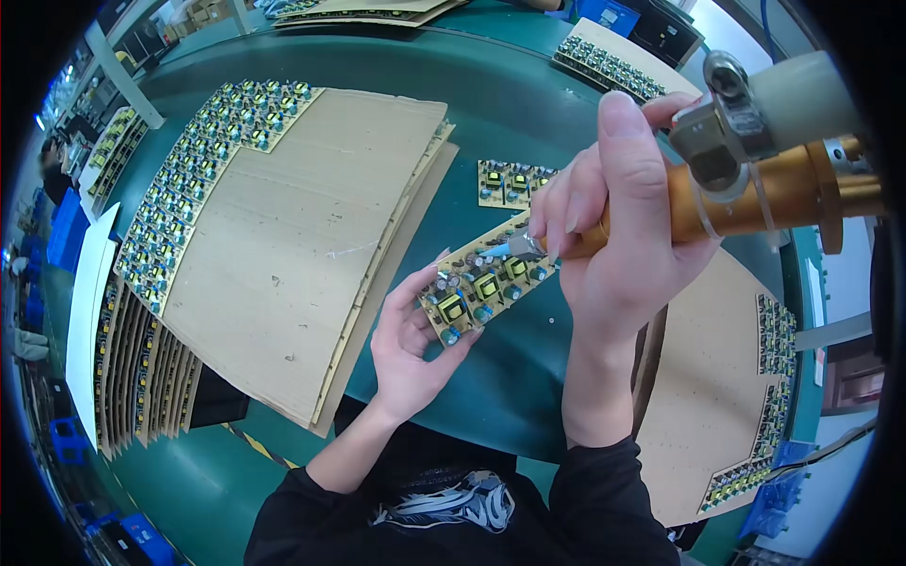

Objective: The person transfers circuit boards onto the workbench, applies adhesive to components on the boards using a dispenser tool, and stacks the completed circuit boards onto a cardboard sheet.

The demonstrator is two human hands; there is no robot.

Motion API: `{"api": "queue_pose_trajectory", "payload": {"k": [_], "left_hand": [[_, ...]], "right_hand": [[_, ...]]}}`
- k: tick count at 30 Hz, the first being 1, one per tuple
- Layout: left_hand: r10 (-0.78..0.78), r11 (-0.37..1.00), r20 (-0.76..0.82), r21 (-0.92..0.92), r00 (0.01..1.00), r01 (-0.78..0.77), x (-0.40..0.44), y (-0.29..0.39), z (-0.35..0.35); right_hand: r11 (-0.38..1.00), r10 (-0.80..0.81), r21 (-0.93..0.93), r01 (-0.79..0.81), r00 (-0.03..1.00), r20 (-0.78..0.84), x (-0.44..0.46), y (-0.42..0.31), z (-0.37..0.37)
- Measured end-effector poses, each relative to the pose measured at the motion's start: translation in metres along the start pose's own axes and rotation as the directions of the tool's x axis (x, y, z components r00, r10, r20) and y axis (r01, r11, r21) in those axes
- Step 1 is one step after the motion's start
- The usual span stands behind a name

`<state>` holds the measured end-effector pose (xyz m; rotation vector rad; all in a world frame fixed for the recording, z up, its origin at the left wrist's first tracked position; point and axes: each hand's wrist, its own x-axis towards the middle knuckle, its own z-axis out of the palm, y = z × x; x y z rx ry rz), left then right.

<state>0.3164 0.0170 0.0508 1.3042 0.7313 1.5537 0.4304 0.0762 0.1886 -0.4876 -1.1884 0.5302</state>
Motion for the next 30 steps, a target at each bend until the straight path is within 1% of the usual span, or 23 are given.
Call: {"api": "queue_pose_trajectory", "payload": {"k": [1,4,5,8,12,16,20,21,24,30], "left_hand": [[-0.005,1.0,-0.001,-0.005,1.0,0.005,0.0,0.0,0.0],[-0.016,1.0,-0.006,-0.008,1.0,0.016,0.0,0.0,-0.001],[-0.022,1.0,-0.009,-0.007,1.0,0.022,-0.001,0.0,-0.001],[-0.035,0.999,-0.018,0.002,0.999,0.035,-0.002,-0.001,-0.004],[-0.04,0.999,-0.015,0.019,0.999,0.04,-0.007,-0.003,-0.011],[-0.011,1.0,0.001,0.025,1.0,0.011,-0.01,-0.003,-0.015],[0.011,1.0,0.002,0.02,1.0,-0.011,-0.012,-0.002,-0.016],[0.02,1.0,0.005,0.017,1.0,-0.02,-0.013,-0.002,-0.016],[0.032,0.999,0.006,0.015,0.999,-0.032,-0.014,-0.003,-0.016],[0.048,0.999,0.001,0.007,0.999,-0.048,-0.014,-0.003,-0.016]], "right_hand": [[1.0,0.0,-0.001,0.0,1.0,-0.002,0.0,-0.003,0.001],[0.985,0.142,-0.095,-0.145,0.989,-0.042,0.001,-0.018,0.006],[0.985,0.142,-0.095,-0.145,0.989,-0.042,0.001,-0.017,0.007],[0.999,0.036,-0.039,-0.036,0.999,-0.007,0.005,-0.009,0.008],[0.991,0.064,-0.115,-0.068,0.997,-0.036,0.007,-0.012,0.006],[0.995,0.011,-0.101,-0.01,1.0,0.011,0.008,-0.007,-0.001],[0.994,0.016,-0.105,-0.013,0.999,0.03,0.009,-0.008,-0.004],[0.994,0.017,-0.105,-0.014,0.999,0.029,0.008,-0.009,-0.003],[0.993,0.082,-0.084,-0.087,0.995,-0.065,0.005,-0.01,0.0],[0.996,0.053,-0.076,-0.056,0.998,-0.028,0.005,-0.009,-0.003]]}}
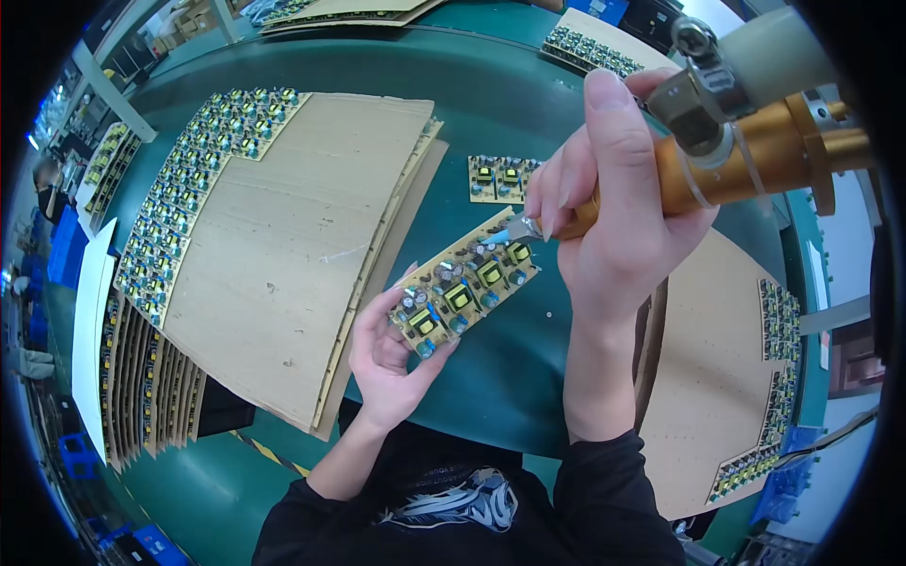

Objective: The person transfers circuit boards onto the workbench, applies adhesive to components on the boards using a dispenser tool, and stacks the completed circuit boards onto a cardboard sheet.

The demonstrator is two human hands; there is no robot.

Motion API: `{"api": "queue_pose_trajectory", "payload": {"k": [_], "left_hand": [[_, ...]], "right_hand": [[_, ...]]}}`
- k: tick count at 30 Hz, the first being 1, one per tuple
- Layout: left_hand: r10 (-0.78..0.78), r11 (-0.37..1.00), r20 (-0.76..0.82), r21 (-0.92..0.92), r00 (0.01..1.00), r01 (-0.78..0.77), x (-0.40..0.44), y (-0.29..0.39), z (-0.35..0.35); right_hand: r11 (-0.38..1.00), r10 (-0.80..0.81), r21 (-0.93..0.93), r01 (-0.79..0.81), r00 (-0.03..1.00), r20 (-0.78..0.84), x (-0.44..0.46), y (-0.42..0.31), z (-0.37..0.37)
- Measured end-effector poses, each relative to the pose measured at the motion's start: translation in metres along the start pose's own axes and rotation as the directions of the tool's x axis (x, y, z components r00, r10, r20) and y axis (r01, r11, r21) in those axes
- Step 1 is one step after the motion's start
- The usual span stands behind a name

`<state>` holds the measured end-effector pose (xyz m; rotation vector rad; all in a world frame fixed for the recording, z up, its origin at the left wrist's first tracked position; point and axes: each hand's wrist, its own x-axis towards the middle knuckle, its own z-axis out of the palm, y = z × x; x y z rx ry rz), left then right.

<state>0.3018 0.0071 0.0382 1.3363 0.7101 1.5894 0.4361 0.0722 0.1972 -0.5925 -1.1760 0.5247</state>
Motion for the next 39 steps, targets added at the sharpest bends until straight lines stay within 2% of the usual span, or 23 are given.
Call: {"api": "queue_pose_trajectory", "payload": {"k": [18,26,35,39], "left_hand": [[-0.003,1.0,-0.01,-0.003,1.0,0.003,-0.001,-0.004,-0.002],[-0.02,1.0,-0.022,0.024,1.0,0.021,-0.009,-0.004,-0.012],[0.012,1.0,-0.019,0.022,1.0,-0.012,-0.014,-0.001,-0.015],[0.023,1.0,-0.017,0.018,1.0,-0.023,-0.014,-0.001,-0.015]], "right_hand": [[1.0,-0.005,-0.015,0.006,0.998,0.055,0.002,-0.003,0.001],[0.997,-0.04,-0.061,0.039,0.999,-0.022,0.008,0.005,-0.001],[0.999,-0.003,-0.052,0.002,1.0,-0.03,0.007,0.003,-0.005],[0.998,-0.058,-0.029,0.058,0.998,0.001,0.006,0.006,-0.007]]}}
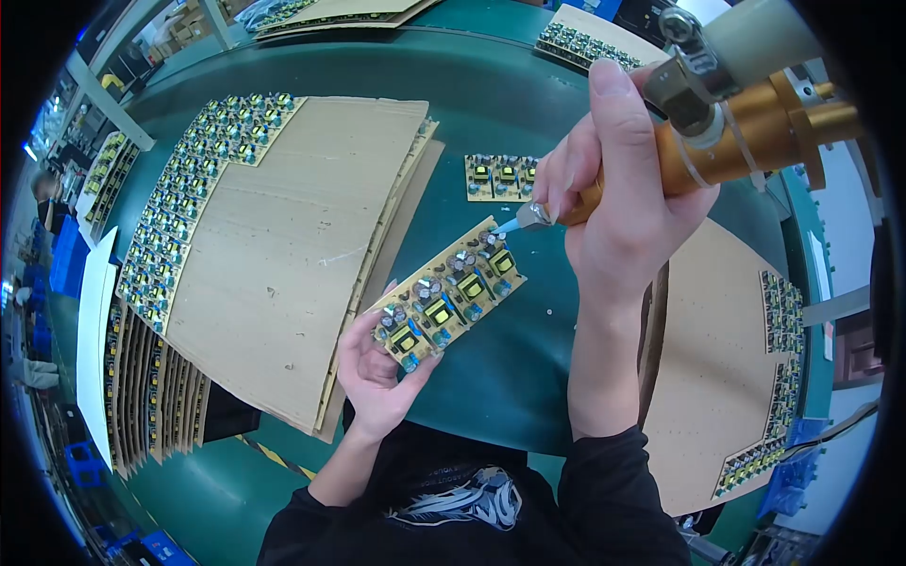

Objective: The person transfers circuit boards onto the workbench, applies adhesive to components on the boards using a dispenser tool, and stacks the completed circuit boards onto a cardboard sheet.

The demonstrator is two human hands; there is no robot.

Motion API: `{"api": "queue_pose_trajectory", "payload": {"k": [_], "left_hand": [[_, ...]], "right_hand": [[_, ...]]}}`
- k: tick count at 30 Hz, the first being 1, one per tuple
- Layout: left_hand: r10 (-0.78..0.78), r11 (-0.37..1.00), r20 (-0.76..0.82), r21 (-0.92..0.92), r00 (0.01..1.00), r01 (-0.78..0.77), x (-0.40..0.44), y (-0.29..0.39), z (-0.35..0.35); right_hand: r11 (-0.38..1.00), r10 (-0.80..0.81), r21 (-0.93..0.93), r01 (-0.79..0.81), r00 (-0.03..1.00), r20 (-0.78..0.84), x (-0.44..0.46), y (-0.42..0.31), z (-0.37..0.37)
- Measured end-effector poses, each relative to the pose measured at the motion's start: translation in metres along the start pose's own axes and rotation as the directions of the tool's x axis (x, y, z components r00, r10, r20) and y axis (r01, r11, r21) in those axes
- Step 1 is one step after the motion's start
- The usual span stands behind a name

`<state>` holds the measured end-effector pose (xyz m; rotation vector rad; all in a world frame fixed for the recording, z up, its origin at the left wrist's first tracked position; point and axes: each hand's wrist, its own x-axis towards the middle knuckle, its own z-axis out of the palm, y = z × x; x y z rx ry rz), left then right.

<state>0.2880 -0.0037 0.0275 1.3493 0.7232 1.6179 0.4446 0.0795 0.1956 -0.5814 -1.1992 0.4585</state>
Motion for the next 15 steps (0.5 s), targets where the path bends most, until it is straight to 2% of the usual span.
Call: {"api": "queue_pose_trajectory", "payload": {"k": [4,10,12,15], "left_hand": [[-0.007,1.0,-0.007,-0.003,1.0,0.007,-0.0003,-0.0002,-0.0001],[-0.01,1.0,-0.024,-0.003,1.0,0.01,0.0017,-0.0019,0.0007],[-0.088,0.996,-0.043,0.017,0.995,0.088,0.003,-0.0031,0.0004],[-0.168,0.985,-0.075,0.015,0.983,0.17,0.008,-0.0004,0.0026]], "right_hand": [[1.0,0.022,-0.004,-0.022,1.0,-0.022,-0.0006,-0.0003,0.0002],[0.999,-0.004,0.039,0.002,0.999,0.039,0.0021,0.0001,0.0004],[0.998,-0.004,0.065,0.001,0.999,0.042,0.002,0.0006,0.0009],[0.999,0.022,-0.025,-0.022,1.0,0.005,0.0028,-0.0005,0.0037]]}}
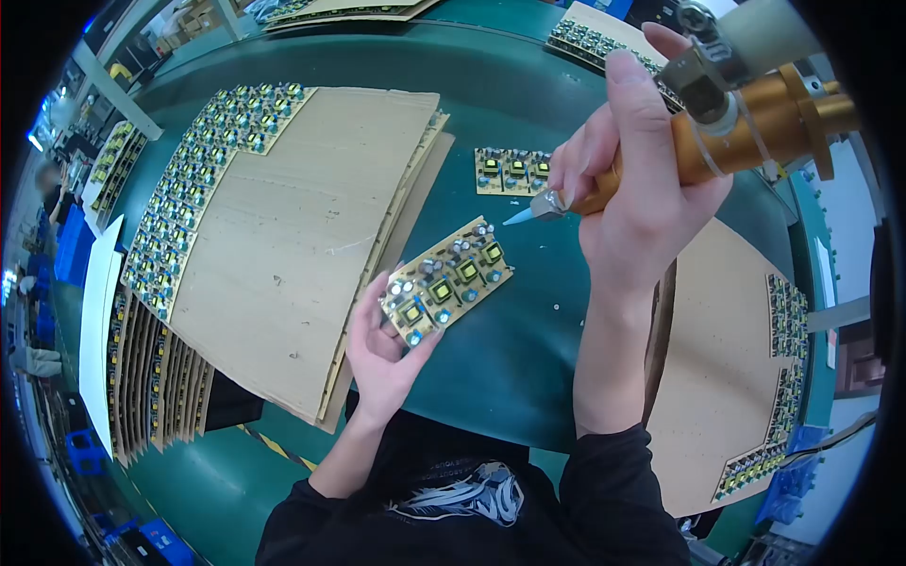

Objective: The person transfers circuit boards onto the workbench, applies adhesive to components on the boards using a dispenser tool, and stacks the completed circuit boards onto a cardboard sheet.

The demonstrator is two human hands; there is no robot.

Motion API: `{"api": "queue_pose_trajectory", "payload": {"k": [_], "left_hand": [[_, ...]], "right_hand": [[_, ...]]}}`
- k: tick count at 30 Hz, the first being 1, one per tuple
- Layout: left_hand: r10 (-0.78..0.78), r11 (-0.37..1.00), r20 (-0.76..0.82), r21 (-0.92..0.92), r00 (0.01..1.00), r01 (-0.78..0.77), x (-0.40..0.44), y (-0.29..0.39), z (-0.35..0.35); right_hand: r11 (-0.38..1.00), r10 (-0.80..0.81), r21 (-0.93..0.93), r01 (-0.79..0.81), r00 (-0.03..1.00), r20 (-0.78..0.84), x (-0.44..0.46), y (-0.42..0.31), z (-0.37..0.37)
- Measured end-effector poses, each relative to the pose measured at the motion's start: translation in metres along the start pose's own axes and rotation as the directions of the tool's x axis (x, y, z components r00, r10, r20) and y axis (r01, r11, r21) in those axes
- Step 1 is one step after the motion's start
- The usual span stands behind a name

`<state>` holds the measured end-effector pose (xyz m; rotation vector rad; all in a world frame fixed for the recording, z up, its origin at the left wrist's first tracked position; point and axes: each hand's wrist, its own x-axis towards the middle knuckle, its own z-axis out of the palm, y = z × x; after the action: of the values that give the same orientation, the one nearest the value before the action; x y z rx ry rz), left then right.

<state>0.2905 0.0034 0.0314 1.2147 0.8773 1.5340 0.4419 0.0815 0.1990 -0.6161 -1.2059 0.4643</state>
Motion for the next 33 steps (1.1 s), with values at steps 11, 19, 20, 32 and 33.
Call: {"api": "queue_pose_trajectory", "payload": {"k": [11,19,20,32,33], "left_hand": [[-0.128,0.979,0.022,-0.156,0.992,0.13,0.031,0.012,0.037],[0.016,0.987,0.087,-0.161,0.996,-0.002,0.035,0.019,0.045],[0.03,0.986,0.089,-0.168,0.996,-0.015,0.036,0.019,0.046],[0.061,0.986,0.094,-0.159,0.994,-0.046,0.037,0.018,0.048],[0.067,0.987,0.093,-0.152,0.993,-0.053,0.037,0.018,0.048]], "right_hand": [[0.993,0.042,0.104,-0.049,0.997,0.069,-0.013,-0.005,0.009],[0.989,0.048,0.135,-0.058,0.996,0.074,-0.019,-0.012,0.014],[0.99,0.059,0.123,-0.065,0.997,0.057,-0.019,-0.013,0.014],[0.991,0.031,0.131,-0.039,0.997,0.07,-0.019,-0.011,0.014],[0.991,0.032,0.13,-0.04,0.997,0.07,-0.019,-0.011,0.014]]}}
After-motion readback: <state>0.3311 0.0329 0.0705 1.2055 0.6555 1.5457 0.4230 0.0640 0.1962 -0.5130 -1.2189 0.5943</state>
